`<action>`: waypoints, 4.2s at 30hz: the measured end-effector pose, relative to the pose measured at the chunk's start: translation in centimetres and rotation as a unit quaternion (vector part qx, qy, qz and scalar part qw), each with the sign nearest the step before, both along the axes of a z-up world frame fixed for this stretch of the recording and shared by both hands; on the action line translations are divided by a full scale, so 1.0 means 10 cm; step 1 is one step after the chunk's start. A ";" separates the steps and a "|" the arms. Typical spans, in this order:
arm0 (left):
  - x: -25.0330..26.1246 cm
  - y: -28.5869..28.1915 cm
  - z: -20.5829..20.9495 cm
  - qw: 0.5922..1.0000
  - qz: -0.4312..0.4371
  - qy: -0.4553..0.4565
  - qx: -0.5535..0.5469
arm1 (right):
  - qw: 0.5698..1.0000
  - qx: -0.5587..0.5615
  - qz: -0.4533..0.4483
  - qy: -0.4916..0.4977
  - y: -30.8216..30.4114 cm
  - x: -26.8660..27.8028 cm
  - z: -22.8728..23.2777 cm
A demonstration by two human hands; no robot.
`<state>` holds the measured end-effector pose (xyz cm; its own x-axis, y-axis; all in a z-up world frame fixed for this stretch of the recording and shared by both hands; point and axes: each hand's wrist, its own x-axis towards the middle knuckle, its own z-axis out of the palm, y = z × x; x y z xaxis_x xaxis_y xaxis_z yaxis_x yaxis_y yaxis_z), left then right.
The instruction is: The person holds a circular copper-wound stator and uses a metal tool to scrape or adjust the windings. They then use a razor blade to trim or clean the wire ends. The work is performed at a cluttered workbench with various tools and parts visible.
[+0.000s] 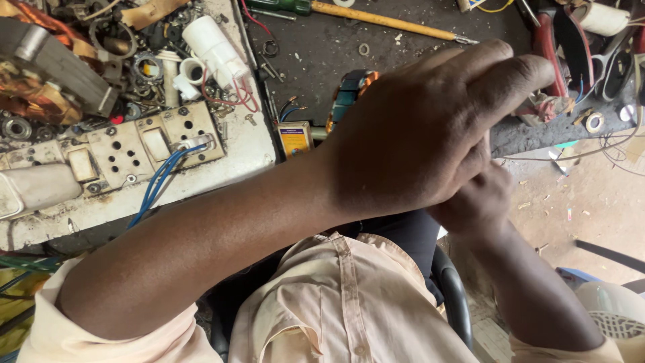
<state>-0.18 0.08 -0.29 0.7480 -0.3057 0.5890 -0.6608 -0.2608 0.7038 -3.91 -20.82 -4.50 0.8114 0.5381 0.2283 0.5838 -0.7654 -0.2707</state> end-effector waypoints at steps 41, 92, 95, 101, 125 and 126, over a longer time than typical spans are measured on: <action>-0.02 -0.07 -0.16 0.999 0.020 -0.026 -0.006 | 0.970 0.080 0.098 0.210 0.19 0.30 -0.02; -0.87 0.67 -0.22 0.982 0.160 0.096 -0.010 | 0.987 0.049 0.134 -0.079 0.21 0.15 -0.06; -0.88 0.65 -0.33 0.984 0.156 0.089 -0.004 | 0.988 0.052 0.134 -0.060 0.21 0.17 -0.02; -0.89 0.69 -0.44 0.985 0.160 0.065 0.012 | 0.988 0.040 0.142 -0.047 0.23 0.20 0.01; -0.89 0.71 -0.49 0.988 0.142 0.066 0.013 | 0.988 0.012 0.153 -0.005 0.27 0.21 0.04; -0.89 0.71 -0.49 0.988 0.141 0.067 0.011 | 0.989 0.009 0.151 -0.003 0.28 0.21 0.05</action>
<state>-9.08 7.19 -5.18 0.8764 -0.0861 0.4739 -0.4606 -0.4372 0.7724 -1.80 -18.07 -4.02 0.6137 0.7507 0.2447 0.7860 -0.5516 -0.2790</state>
